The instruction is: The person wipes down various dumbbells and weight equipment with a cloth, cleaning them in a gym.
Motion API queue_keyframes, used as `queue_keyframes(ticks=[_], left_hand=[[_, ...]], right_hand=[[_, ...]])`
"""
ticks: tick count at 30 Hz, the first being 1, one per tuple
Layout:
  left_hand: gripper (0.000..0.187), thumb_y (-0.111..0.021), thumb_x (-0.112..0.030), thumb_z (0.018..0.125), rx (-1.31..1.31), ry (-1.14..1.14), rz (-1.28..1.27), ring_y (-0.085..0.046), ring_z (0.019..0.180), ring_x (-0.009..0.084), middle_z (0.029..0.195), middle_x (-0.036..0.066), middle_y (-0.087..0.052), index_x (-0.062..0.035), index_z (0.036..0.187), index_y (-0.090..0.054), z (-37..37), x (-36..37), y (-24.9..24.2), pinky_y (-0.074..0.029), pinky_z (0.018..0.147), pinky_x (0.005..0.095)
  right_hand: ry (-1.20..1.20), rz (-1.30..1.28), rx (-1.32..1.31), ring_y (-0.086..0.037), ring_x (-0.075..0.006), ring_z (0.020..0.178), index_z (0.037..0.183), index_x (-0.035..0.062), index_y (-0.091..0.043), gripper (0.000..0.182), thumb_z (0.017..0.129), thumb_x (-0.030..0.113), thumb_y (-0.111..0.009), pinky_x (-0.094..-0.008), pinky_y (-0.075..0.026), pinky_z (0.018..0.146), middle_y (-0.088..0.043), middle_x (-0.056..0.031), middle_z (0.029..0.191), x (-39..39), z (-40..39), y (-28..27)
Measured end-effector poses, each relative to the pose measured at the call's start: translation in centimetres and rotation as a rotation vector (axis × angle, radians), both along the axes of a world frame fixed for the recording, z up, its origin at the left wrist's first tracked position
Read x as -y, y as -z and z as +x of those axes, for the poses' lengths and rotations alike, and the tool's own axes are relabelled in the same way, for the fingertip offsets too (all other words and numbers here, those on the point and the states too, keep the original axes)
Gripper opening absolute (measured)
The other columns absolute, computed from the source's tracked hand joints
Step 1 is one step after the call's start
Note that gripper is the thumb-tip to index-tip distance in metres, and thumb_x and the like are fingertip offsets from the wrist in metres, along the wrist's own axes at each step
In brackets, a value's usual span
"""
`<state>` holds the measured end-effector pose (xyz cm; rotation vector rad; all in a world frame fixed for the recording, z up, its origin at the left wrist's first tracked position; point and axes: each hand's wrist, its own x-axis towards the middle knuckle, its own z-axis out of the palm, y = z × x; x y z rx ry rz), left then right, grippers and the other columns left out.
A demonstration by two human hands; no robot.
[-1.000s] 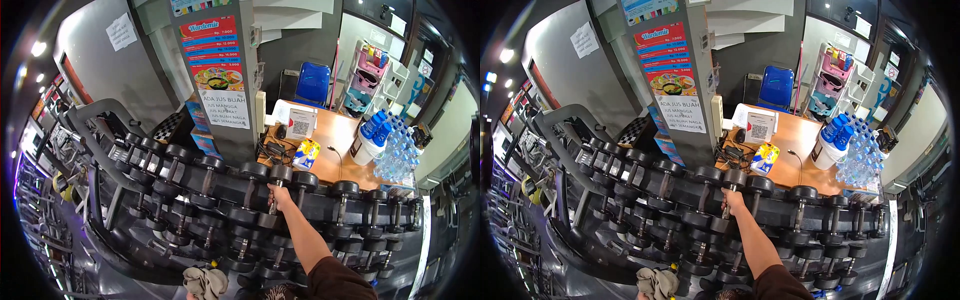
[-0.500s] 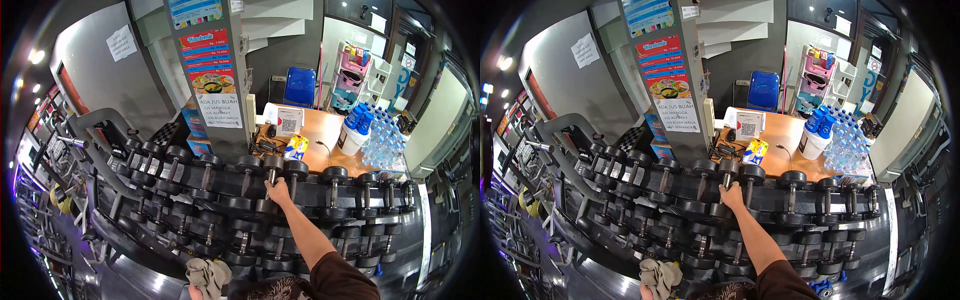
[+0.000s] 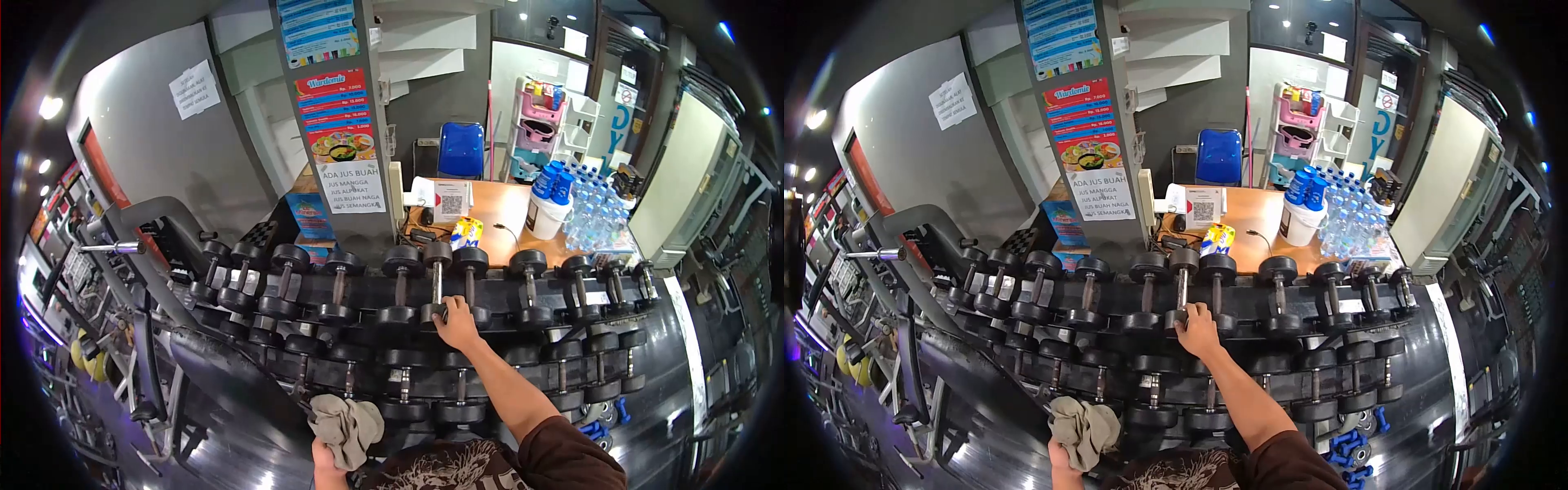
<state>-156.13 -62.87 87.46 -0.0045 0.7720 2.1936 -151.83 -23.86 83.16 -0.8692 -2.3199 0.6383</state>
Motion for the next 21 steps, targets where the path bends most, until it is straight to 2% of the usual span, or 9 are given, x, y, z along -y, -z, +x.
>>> queue_keyframes(ticks=[1,7,13,16,18,19,20,21], left_hand=[[0.047,-0.046,-0.027,0.093,-0.006,0.013,-0.004,-0.057,0.118,0.0344,0.128,0.018,-0.058,0.0004,0.130,-0.051,-0.1,0.6,0.3,-0.045,0.104,0.0466],[0.047,-0.048,-0.028,0.092,-0.045,0.097,-0.055,-0.058,0.116,0.0334,0.127,0.017,-0.059,0.0003,0.130,-0.051,0.8,3.9,1.6,-0.046,0.102,0.0464],[0.048,-0.049,-0.028,0.090,0.007,0.155,-0.182,-0.059,0.114,0.0329,0.125,0.017,-0.060,-0.0003,0.130,-0.052,1.5,8.4,3.6,-0.047,0.101,0.0458],[0.049,-0.048,-0.029,0.091,0.059,0.163,-0.305,-0.060,0.113,0.0327,0.125,0.017,-0.061,-0.0006,0.130,-0.052,2.2,10.3,3.5,-0.048,0.099,0.0460],[0.047,-0.045,-0.026,0.093,0.023,0.204,-0.376,-0.060,0.114,0.0327,0.125,0.016,-0.061,-0.0011,0.132,-0.051,2.2,11.3,4.0,-0.049,0.099,0.0450],[0.046,-0.044,-0.025,0.094,0.022,0.233,-0.400,-0.060,0.114,0.0327,0.125,0.016,-0.061,-0.0012,0.132,-0.051,2.1,11.4,4.7,-0.049,0.099,0.0446],[0.045,-0.043,-0.025,0.094,0.023,0.266,-0.427,-0.060,0.114,0.0327,0.125,0.016,-0.061,-0.0013,0.132,-0.051,2.1,11.5,5.4,-0.049,0.099,0.0443],[0.042,-0.042,-0.021,0.095,0.025,0.270,-0.397,-0.060,0.113,0.0324,0.124,0.016,-0.061,-0.0010,0.131,-0.052,2.1,11.4,5.9,-0.050,0.098,0.0440]], right_hand=[[-0.001,-0.044,0.049,-0.054,-0.0399,0.109,0.120,0.0066,-0.051,0.045,0.082,0.019,-0.071,-0.0514,-0.049,0.087,-0.051,-0.0173,0.119,0.8,0.4,-0.4],[0.001,-0.054,0.062,-0.051,-0.0424,0.113,0.127,0.0062,-0.048,0.051,0.084,0.021,-0.069,-0.0506,-0.047,0.093,-0.048,-0.0203,0.124,5.3,2.8,-0.7],[-0.018,-0.037,0.019,-0.052,-0.0431,0.111,0.123,0.0066,-0.050,0.047,0.082,0.022,-0.069,-0.0518,-0.048,0.091,-0.049,-0.0201,0.124,11.4,5.0,0.2],[-0.096,-0.120,-0.009,-0.050,-0.0432,0.115,0.124,0.0039,-0.050,0.046,0.084,0.019,-0.069,-0.0460,-0.045,0.096,-0.050,-0.0218,0.123,15.7,6.9,1.9],[-0.154,-0.189,-0.057,-0.053,-0.0378,0.111,0.122,0.0035,-0.051,0.044,0.085,0.017,-0.070,-0.0432,-0.046,0.094,-0.051,-0.0203,0.120,18.5,8.1,3.7],[-0.173,-0.322,-0.069,-0.053,-0.0422,0.110,0.121,0.0045,-0.050,0.042,0.085,0.017,-0.069,-0.0447,-0.046,0.094,-0.051,-0.0231,0.120,20.2,8.8,4.1],[-0.204,-0.326,-0.140,-0.058,-0.0358,0.103,0.122,0.0032,-0.050,0.042,0.087,0.018,-0.069,-0.0416,-0.048,0.090,-0.055,-0.0212,0.116,21.6,9.3,5.5],[-0.203,-0.463,-0.127,-0.059,-0.0308,0.099,0.122,0.0029,-0.050,0.042,0.088,0.019,-0.068,-0.0389,-0.049,0.087,-0.056,-0.0189,0.114,23.1,10.0,6.0]])
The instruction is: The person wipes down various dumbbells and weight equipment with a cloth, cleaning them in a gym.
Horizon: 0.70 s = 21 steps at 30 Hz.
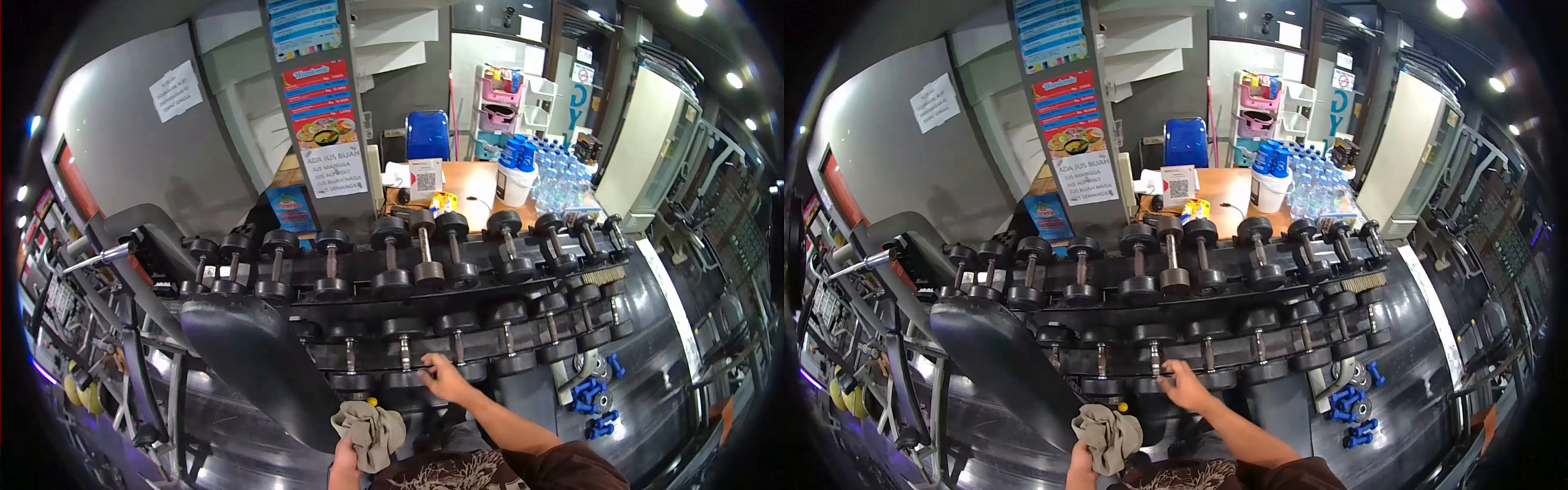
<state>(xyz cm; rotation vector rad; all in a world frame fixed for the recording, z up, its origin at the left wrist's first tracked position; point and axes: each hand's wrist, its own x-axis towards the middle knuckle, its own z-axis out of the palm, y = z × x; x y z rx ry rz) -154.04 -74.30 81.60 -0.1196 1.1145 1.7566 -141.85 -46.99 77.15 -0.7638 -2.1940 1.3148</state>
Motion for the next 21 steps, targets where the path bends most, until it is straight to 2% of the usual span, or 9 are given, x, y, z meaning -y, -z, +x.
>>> queue_keyframes(ticks=[3,4,8,11,12,15,16,19,21], left_hand=[[0.042,-0.052,-0.021,0.091,0.102,0.046,-0.059,-0.063,0.109,0.0279,0.118,0.013,-0.063,-0.0018,0.129,-0.052,0.2,-0.5,1.3,-0.052,0.094,0.0418],[0.040,-0.049,-0.017,0.093,0.130,0.096,-0.067,-0.063,0.108,0.0277,0.119,0.013,-0.063,-0.0008,0.129,-0.052,0.2,-0.7,1.5,-0.051,0.095,0.0416],[0.040,-0.042,-0.011,0.097,0.017,0.216,-0.176,-0.061,0.111,0.0271,0.126,0.013,-0.058,0.0006,0.134,-0.046,1.4,-2.7,1.5,-0.053,0.093,0.0407],[0.040,-0.043,-0.011,0.096,-0.032,0.353,-0.206,-0.061,0.112,0.0260,0.126,0.012,-0.058,-0.0010,0.135,-0.045,2.7,-3.8,-0.8,-0.054,0.092,0.0402],[0.041,-0.046,-0.011,0.096,-0.019,0.372,-0.218,-0.061,0.111,0.0251,0.125,0.012,-0.058,-0.0024,0.136,-0.045,3.1,-4.0,-0.8,-0.055,0.089,0.0391],[0.041,-0.048,-0.011,0.095,0.008,0.384,-0.148,-0.062,0.108,0.0246,0.124,0.012,-0.059,-0.0035,0.136,-0.045,4.7,-3.9,-0.8,-0.056,0.086,0.0383],[0.042,-0.049,-0.010,0.094,0.022,0.398,-0.148,-0.063,0.106,0.0238,0.124,0.011,-0.059,-0.0049,0.136,-0.045,5.2,-3.7,-0.2,-0.056,0.083,0.0374],[0.042,-0.050,-0.010,0.094,0.073,0.528,-0.121,-0.063,0.105,0.0235,0.124,0.009,-0.059,-0.0054,0.135,-0.045,7.5,-2.2,0.0,-0.055,0.084,0.0377],[0.041,-0.052,-0.011,0.093,0.081,0.514,-0.028,-0.062,0.108,0.0228,0.122,0.008,-0.059,-0.0061,0.133,-0.047,9.8,-1.0,0.1,-0.053,0.086,0.0368]], right_hand=[[-0.014,-0.386,0.031,-0.059,-0.0181,0.092,0.124,0.0031,-0.050,0.042,0.092,0.024,-0.067,-0.0317,-0.050,0.080,-0.060,-0.0121,0.108,4.4,1.8,-2.8],[-0.051,-0.392,-0.006,-0.059,-0.0170,0.093,0.126,0.0038,-0.049,0.042,0.094,0.027,-0.065,-0.0308,-0.050,0.079,-0.058,-0.0111,0.112,5.3,2.5,-2.1],[-0.089,-0.495,0.005,-0.056,-0.0198,0.108,0.134,0.0099,-0.044,0.047,0.095,0.029,-0.062,-0.0386,-0.047,0.089,-0.056,-0.0070,0.124,7.8,5.4,-3.7],[-0.094,-0.512,-0.009,-0.052,-0.0210,0.116,0.138,0.0106,-0.042,0.051,0.095,0.029,-0.062,-0.0388,-0.046,0.092,-0.051,-0.0090,0.132,9.1,7.4,-6.7],[-0.140,-0.502,-0.004,-0.047,-0.0256,0.124,0.144,0.0111,-0.036,0.062,0.093,0.031,-0.065,-0.0416,-0.044,0.097,-0.045,-0.0140,0.138,9.3,8.1,-6.8],[-0.187,-0.136,-0.173,-0.043,-0.0307,0.128,0.148,0.0106,-0.030,0.074,0.089,0.034,-0.069,-0.0450,-0.039,0.103,-0.041,-0.0192,0.141,11.0,9.0,-7.8],[-0.229,-0.142,-0.126,-0.039,-0.0398,0.131,0.150,0.0116,-0.025,0.085,0.085,0.039,-0.071,-0.0481,-0.035,0.107,-0.037,-0.0244,0.142,11.5,9.4,-8.1],[-0.188,-0.166,0.224,-0.038,-0.0471,0.129,0.150,0.0137,-0.025,0.087,0.083,0.041,-0.072,-0.0495,-0.035,0.107,-0.035,-0.0262,0.142,14.2,11.1,-11.0],[-0.193,-0.148,0.268,-0.038,-0.0511,0.124,0.151,0.0169,-0.024,0.089,0.080,0.038,-0.073,-0.0508,-0.036,0.106,-0.036,-0.0270,0.138,15.1,12.6,-10.3]])
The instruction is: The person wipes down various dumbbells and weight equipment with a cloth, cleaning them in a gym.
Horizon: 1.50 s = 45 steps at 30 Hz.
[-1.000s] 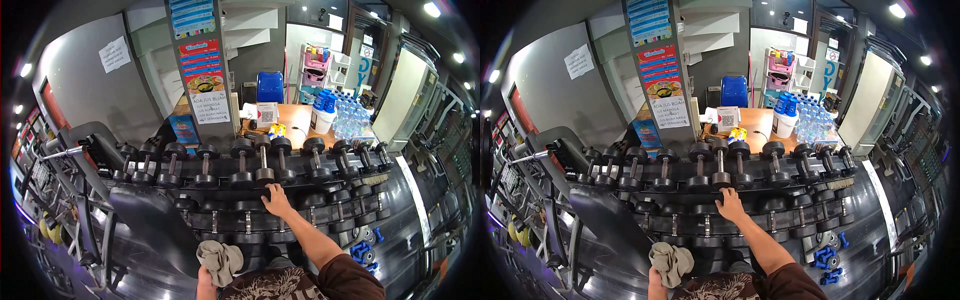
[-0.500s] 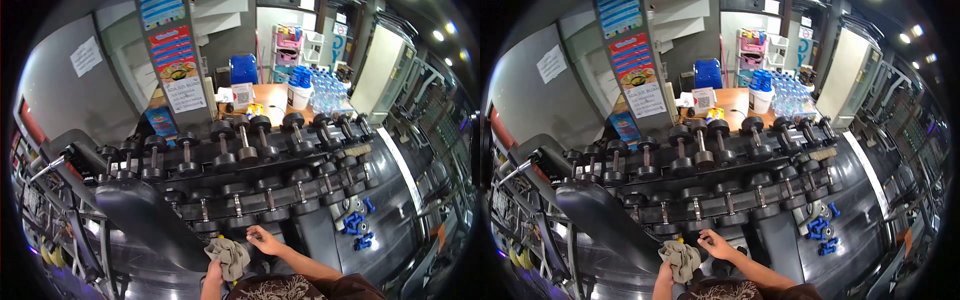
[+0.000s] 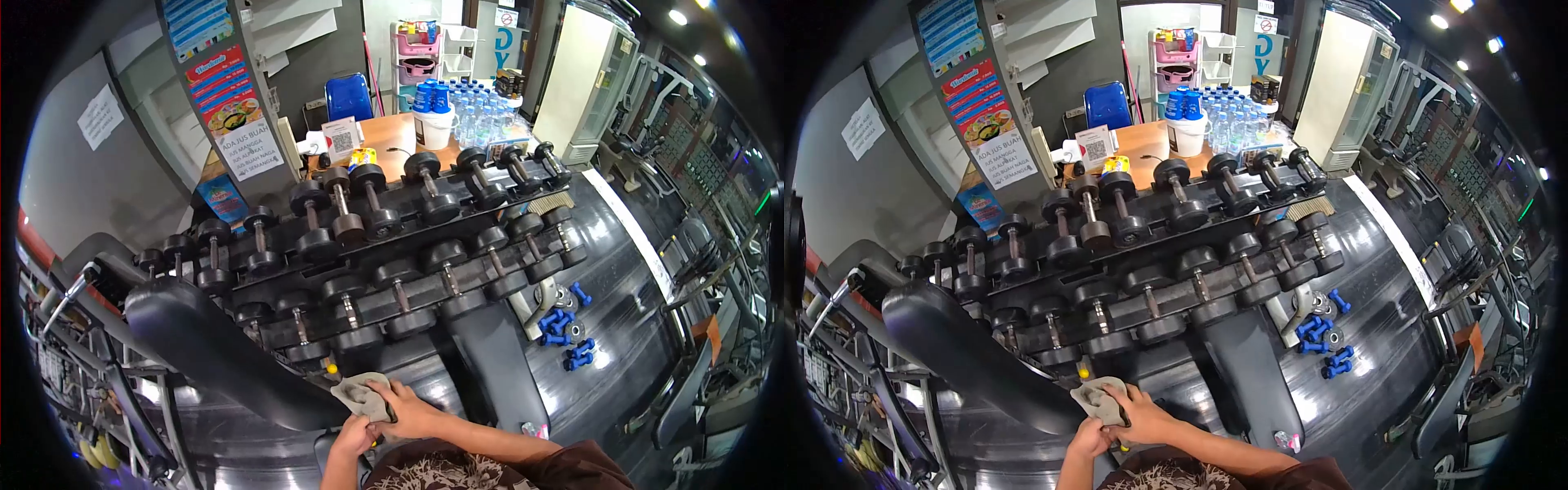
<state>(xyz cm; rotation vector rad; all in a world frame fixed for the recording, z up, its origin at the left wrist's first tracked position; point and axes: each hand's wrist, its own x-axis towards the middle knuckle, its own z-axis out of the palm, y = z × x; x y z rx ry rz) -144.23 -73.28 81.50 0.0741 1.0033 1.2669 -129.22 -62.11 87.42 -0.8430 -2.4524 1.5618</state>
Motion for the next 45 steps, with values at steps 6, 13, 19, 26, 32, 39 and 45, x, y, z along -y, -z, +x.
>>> queue_keyframes(ticks=[6,13,19,26,32,39,45], left_hand=[[0.038,-0.055,-0.015,0.094,0.072,-0.035,0.127,-0.061,0.109,0.0210,0.120,0.006,-0.061,-0.0079,0.131,-0.050,7.7,4.3,1.2,-0.050,0.092,0.0351],[0.045,-0.053,-0.013,0.094,-0.021,-0.120,-0.018,-0.056,0.117,0.0254,0.129,0.009,-0.056,-0.0054,0.137,-0.042,17.9,11.6,0.7,-0.046,0.097,0.0427],[0.045,-0.051,-0.011,0.092,0.049,0.067,0.069,-0.056,0.116,0.0266,0.131,0.011,-0.055,-0.0039,0.137,-0.043,21.4,16.4,0.1,-0.045,0.097,0.0443],[0.050,-0.055,0.001,0.092,-0.252,0.156,0.120,-0.057,0.113,0.0180,0.129,0.007,-0.053,-0.0053,0.139,-0.042,25.8,20.4,-2.2,-0.050,0.096,0.0358],[0.070,-0.054,0.001,0.093,-0.211,0.109,0.309,-0.054,0.123,0.0334,0.156,0.019,-0.021,-0.0170,0.153,-0.022,27.3,30.8,-1.8,-0.047,0.101,0.0436],[0.082,-0.058,-0.008,0.095,-0.098,0.178,0.126,-0.054,0.121,0.0411,0.159,0.023,-0.003,-0.0243,0.155,-0.004,29.7,42.3,-1.0,-0.054,0.089,0.0533],[0.076,-0.062,-0.015,0.094,-0.041,0.245,0.109,-0.057,0.115,0.0301,0.153,0.015,-0.024,-0.0227,0.152,-0.014,34.7,44.7,1.4,-0.055,0.086,0.0508]], right_hand=[[-0.077,0.024,-0.037,-0.042,-0.0496,0.120,0.146,0.0178,-0.031,0.083,0.076,0.020,-0.076,-0.0521,-0.039,0.103,-0.037,-0.0244,0.137,2.4,7.3,1.9],[-0.138,-0.184,-0.190,-0.048,-0.0416,0.117,0.129,0.0078,-0.041,0.063,0.073,-0.001,-0.067,-0.0429,-0.041,0.099,-0.045,-0.0217,0.121,7.9,15.9,4.3],[-0.080,-0.506,-0.279,-0.055,-0.0199,0.106,0.120,0.0061,-0.049,0.049,0.076,0.002,-0.070,-0.0323,-0.044,0.092,-0.057,-0.0105,0.112,11.3,20.9,5.3],[0.100,-0.262,-0.399,-0.057,-0.0165,0.110,0.120,0.0039,-0.057,0.052,0.073,0.002,-0.078,-0.0313,-0.046,0.095,-0.058,-0.0070,0.117,16.5,25.9,3.4],[0.303,-0.058,-0.323,-0.060,-0.0268,0.104,0.113,0.0006,-0.058,0.045,0.072,0.004,-0.075,-0.0353,-0.048,0.091,-0.059,-0.0136,0.108,26.4,28.6,4.2],[0.339,-0.091,-0.305,-0.058,-0.0291,0.105,0.113,-0.0006,-0.056,0.046,0.075,0.013,-0.078,-0.0372,-0.047,0.091,-0.056,-0.0158,0.109,37.7,34.0,4.5],[0.256,-0.010,-0.333,-0.050,-0.0342,0.120,0.129,0.0069,-0.051,0.060,0.074,0.006,-0.075,-0.0373,-0.043,0.100,-0.043,-0.0183,0.128,43.0,37.3,2.5]])
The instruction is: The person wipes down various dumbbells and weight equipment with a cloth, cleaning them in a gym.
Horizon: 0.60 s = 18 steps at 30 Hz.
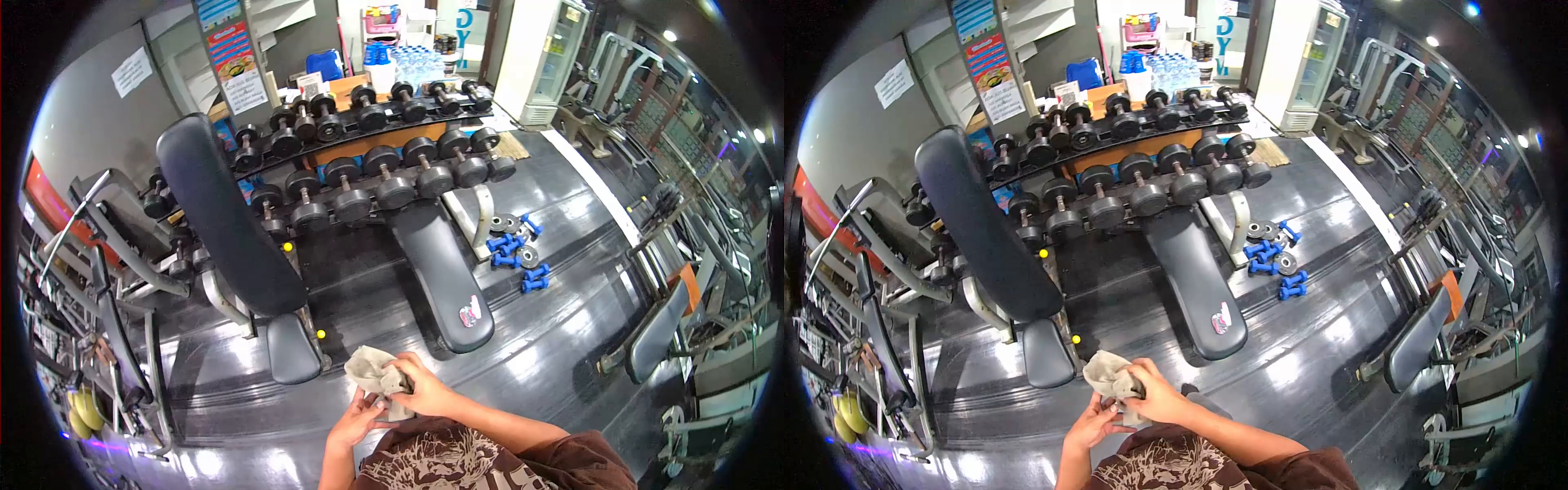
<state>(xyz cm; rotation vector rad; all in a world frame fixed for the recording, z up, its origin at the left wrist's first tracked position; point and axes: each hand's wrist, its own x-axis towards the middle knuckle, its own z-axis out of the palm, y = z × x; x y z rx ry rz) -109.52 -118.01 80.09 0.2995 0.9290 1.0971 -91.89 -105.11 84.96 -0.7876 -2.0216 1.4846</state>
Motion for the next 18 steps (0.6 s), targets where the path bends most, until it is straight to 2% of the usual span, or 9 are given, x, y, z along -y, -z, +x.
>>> queue_keyframes(ticks=[1,2,5,8,10,13,14,17,18], left_hand=[[0.074,-0.063,-0.016,0.094,-0.016,0.021,-0.002,-0.058,0.114,0.0276,0.151,0.013,-0.029,-0.0223,0.152,-0.017,0.8,-0.1,0.8,-0.056,0.086,0.0494],[0.064,-0.063,-0.017,0.094,-0.150,0.031,-0.071,-0.058,0.113,0.0225,0.136,0.007,-0.046,-0.0199,0.147,-0.028,1.4,0.1,2.3,-0.057,0.083,0.0425],[0.057,-0.062,-0.017,0.094,-0.084,0.058,-0.037,-0.060,0.110,0.0206,0.128,0.005,-0.054,-0.0180,0.144,-0.034,3.1,-0.7,2.8,-0.056,0.078,0.0367],[0.052,-0.054,-0.007,0.091,-0.157,0.041,-0.079,-0.061,0.111,0.0246,0.127,0.008,-0.057,-0.0108,0.141,-0.040,5.4,-2.6,3.9,-0.054,0.088,0.0396],[0.055,-0.053,0.001,0.087,-0.117,0.028,-0.038,-0.058,0.117,0.0256,0.128,0.010,-0.057,-0.0083,0.141,-0.041,8.9,-5.2,0.6,-0.052,0.095,0.0402],[0.058,-0.055,0.004,0.085,-0.190,-0.014,0.102,-0.058,0.117,0.0249,0.129,0.010,-0.056,-0.0079,0.140,-0.041,15.2,-9.7,-1.7,-0.051,0.095,0.0394],[0.051,-0.058,0.008,0.085,-0.133,-0.037,0.101,-0.060,0.113,0.0224,0.125,0.009,-0.059,-0.0044,0.133,-0.049,17.3,-11.2,-2.6,-0.051,0.095,0.0369],[0.053,-0.057,0.009,0.084,-0.085,0.006,0.132,-0.060,0.113,0.0227,0.125,0.009,-0.059,-0.0053,0.134,-0.049,23.0,-15.2,0.3,-0.051,0.095,0.0376],[0.054,-0.057,0.009,0.083,-0.108,0.010,0.123,-0.060,0.113,0.0225,0.125,0.009,-0.060,-0.0058,0.134,-0.049,25.3,-16.4,0.2,-0.052,0.094,0.0370]], right_hand=[[-0.032,0.012,0.015,-0.049,-0.0355,0.122,0.131,0.0078,-0.050,0.063,0.074,0.006,-0.075,-0.0376,-0.043,0.101,-0.042,-0.0190,0.130,0.5,0.7,-0.5],[-0.064,0.027,0.030,-0.047,-0.0368,0.124,0.133,0.0088,-0.048,0.065,0.074,0.006,-0.075,-0.0378,-0.043,0.102,-0.041,-0.0197,0.132,0.8,1.5,-1.0],[-0.172,0.000,0.093,-0.040,-0.0403,0.134,0.143,0.0125,-0.042,0.071,0.078,0.010,-0.072,-0.0399,-0.039,0.107,-0.035,-0.0246,0.144,1.0,4.6,-3.9],[-0.194,-0.038,0.091,-0.035,-0.0380,0.138,0.146,0.0130,-0.039,0.068,0.084,0.014,-0.068,-0.0404,-0.035,0.111,-0.029,-0.0257,0.151,0.2,8.6,-5.2],[-0.120,-0.015,0.053,-0.036,-0.0371,0.138,0.145,0.0129,-0.041,0.066,0.085,0.014,-0.068,-0.0407,-0.036,0.110,-0.031,-0.0240,0.150,-0.6,12.4,-5.0],[0.038,0.008,-0.020,-0.040,-0.0349,0.136,0.140,0.0130,-0.048,0.058,0.086,0.015,-0.069,-0.0411,-0.037,0.109,-0.034,-0.0201,0.150,-2.3,18.7,-4.5],[0.091,0.009,-0.041,-0.042,-0.0340,0.134,0.138,0.0131,-0.050,0.054,0.087,0.015,-0.069,-0.0413,-0.037,0.108,-0.035,-0.0185,0.150,-2.9,21.1,-4.3],[0.228,0.060,0.039,-0.046,-0.0314,0.130,0.134,0.0121,-0.054,0.048,0.088,0.014,-0.068,-0.0396,-0.044,0.102,-0.038,-0.0175,0.147,-5.1,28.9,-2.9],[0.254,0.024,0.044,-0.049,-0.0288,0.127,0.131,0.0113,-0.056,0.044,0.088,0.013,-0.068,-0.0364,-0.049,0.094,-0.041,-0.0163,0.144,-5.9,31.6,-2.6]])
